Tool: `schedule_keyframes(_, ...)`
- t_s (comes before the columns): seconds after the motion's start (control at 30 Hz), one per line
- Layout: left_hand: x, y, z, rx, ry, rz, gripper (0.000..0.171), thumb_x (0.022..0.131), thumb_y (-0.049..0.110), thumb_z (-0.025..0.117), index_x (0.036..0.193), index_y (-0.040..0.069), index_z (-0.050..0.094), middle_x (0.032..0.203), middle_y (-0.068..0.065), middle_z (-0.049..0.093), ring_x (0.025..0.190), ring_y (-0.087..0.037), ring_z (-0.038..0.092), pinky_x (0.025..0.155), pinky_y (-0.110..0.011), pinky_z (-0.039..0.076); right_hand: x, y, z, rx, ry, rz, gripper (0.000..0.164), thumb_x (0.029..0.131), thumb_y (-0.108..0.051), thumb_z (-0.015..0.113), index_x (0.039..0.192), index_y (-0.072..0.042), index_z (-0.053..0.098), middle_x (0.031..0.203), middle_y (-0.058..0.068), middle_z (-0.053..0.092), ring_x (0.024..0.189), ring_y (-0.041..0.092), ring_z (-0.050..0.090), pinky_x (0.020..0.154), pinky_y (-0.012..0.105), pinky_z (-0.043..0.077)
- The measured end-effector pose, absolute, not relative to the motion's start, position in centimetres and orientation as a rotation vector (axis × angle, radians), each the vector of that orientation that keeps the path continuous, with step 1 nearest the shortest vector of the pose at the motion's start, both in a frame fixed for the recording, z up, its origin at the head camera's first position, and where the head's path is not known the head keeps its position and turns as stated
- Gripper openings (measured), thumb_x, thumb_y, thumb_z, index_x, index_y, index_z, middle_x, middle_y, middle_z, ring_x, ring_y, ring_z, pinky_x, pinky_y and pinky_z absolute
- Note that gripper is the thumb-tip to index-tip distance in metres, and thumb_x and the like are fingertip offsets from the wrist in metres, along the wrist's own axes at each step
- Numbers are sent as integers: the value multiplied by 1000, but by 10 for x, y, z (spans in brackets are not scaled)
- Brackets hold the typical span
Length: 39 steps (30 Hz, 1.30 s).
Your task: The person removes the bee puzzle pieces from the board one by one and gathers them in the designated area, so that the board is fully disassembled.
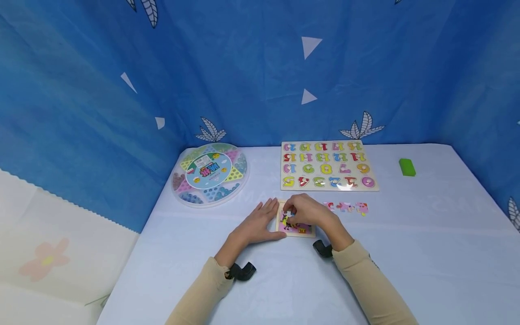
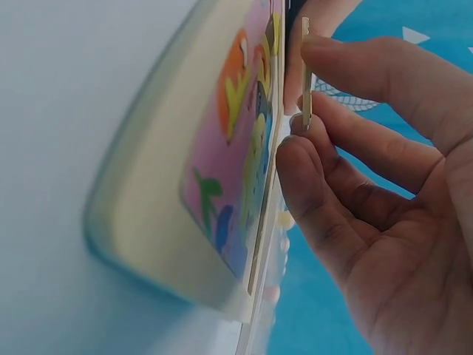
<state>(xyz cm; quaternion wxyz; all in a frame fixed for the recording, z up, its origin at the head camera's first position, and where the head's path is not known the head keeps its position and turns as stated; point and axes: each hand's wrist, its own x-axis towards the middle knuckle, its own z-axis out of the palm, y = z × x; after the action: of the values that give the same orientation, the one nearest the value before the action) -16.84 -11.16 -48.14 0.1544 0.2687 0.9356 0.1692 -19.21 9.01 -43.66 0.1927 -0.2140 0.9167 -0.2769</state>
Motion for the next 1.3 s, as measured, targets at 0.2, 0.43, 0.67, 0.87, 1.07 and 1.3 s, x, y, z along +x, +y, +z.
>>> schedule_keyframes(0.2,-167,-112,-481,766,2673,490,99,86,64,59,156,10,17,165,-4,11,154,-17,7,126,-40,8,-191,92,-437,-604,2581,-791,29,79,-15,80,105,-7,72,86,0,65,75,12,54,72,25,51)
schedule_keyframes(0.43,-167,-112,-484,775,2680,489,99,86,65,59,156,9,17,165,-4,11,154,-17,7,126,-39,9,-189,92,-437,-599,2581,-787,29,78,-16,80,105,-8,72,86,-1,65,76,13,53,73,25,52)
schedule_keyframes(0.67,-167,-112,-480,783,2680,489,99,86,64,59,156,8,17,165,-5,11,154,-18,8,126,-41,9,-188,98,-436,-605,2586,-764,27,78,-12,79,104,-8,73,85,-2,66,76,12,54,73,25,52)
schedule_keyframes(0.87,-167,-112,-480,775,2685,494,99,86,64,60,156,9,17,165,-4,11,154,-18,8,126,-40,9,-189,104,-435,-585,2582,-772,28,78,-11,79,105,-8,72,88,-2,67,78,12,55,75,26,53)
schedule_keyframes(1.07,-167,-113,-482,780,2680,501,99,86,65,59,156,9,17,165,-3,11,154,-17,7,126,-40,9,-187,110,-434,-564,2582,-778,28,78,-12,80,105,-8,73,88,-3,66,78,13,55,75,26,53)
schedule_keyframes(1.3,-167,-112,-481,774,2681,499,99,86,64,60,156,9,17,165,-4,11,154,-17,7,126,-39,9,-185,120,-433,-545,2612,-777,30,77,-12,82,105,-8,73,88,-2,66,79,13,54,75,26,53)
